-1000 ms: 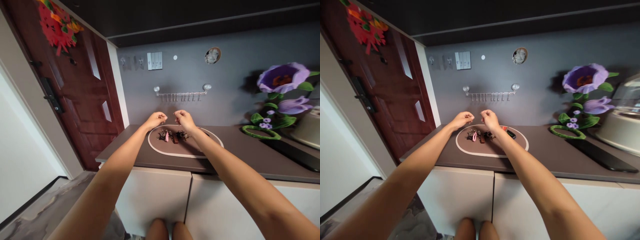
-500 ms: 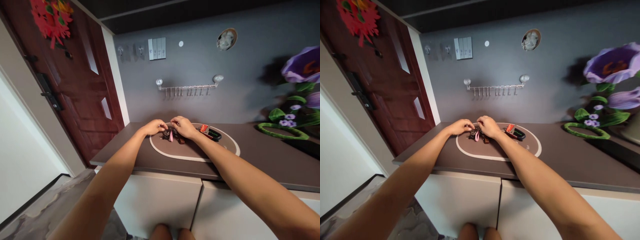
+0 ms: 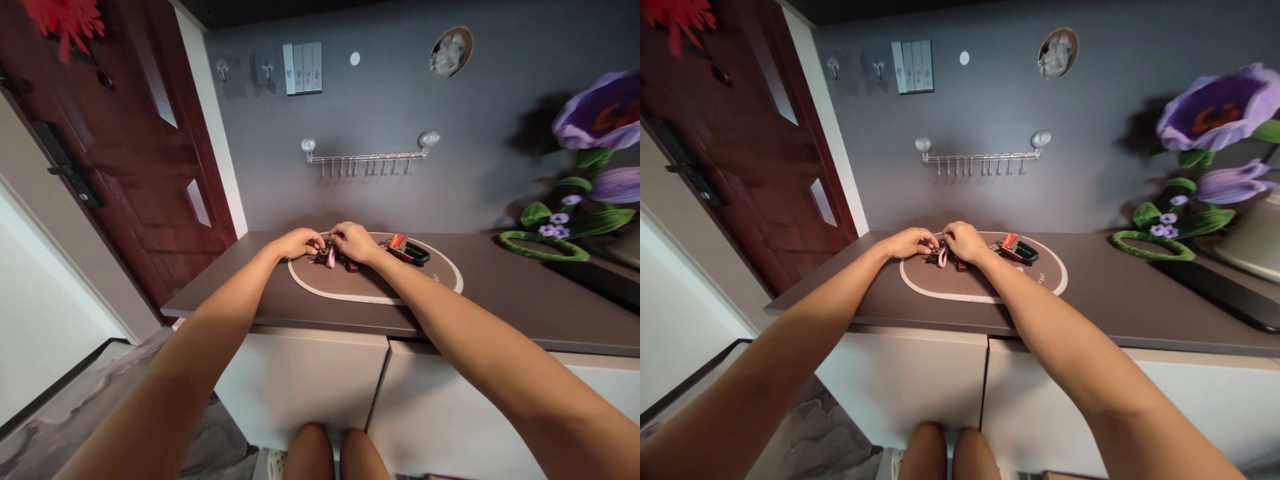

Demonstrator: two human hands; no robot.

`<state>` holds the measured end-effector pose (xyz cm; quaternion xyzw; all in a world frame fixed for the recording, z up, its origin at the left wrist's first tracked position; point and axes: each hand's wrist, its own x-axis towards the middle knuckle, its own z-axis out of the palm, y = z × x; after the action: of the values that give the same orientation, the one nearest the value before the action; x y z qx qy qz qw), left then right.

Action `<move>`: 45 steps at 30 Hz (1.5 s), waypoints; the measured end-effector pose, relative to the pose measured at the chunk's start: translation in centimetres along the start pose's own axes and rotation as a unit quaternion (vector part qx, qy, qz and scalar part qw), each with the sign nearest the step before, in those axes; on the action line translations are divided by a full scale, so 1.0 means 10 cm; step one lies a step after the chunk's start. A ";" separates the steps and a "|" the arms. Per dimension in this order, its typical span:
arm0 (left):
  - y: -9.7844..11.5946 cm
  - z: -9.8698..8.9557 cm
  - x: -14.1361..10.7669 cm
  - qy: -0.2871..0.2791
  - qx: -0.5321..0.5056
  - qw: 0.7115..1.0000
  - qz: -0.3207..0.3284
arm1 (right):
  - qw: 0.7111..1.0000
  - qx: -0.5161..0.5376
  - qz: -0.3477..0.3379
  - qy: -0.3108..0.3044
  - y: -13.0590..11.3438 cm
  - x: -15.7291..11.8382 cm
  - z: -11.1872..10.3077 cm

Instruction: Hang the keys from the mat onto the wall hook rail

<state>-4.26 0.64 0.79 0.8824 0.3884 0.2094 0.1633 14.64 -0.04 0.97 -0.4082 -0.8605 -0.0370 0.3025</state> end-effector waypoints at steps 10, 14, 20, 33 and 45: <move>-0.02 -0.03 -0.01 0.034 -0.068 0.997 -0.005 | 1.000 0.010 0.024 -0.011 -0.01 -0.01 -0.01; -0.01 -0.05 -0.03 0.061 -0.088 0.994 -0.017 | 1.000 0.012 0.023 -0.008 -0.01 -0.01 0.00; 0.03 -0.04 -0.03 0.112 -0.139 0.984 -0.021 | 1.000 0.003 0.014 -0.008 0.00 -0.01 0.01; 0.13 -0.04 0.02 0.229 -0.269 0.935 -0.023 | 1.000 0.003 0.006 0.013 -0.03 0.01 0.01; 0.23 -0.05 0.02 0.234 -0.361 0.901 -0.056 | 0.987 0.117 0.069 0.082 -0.13 0.00 -0.05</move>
<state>-2.96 -0.63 2.27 0.6654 0.3615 0.5262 0.3868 13.88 -1.06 1.59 -0.4237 -0.8012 0.0515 0.4195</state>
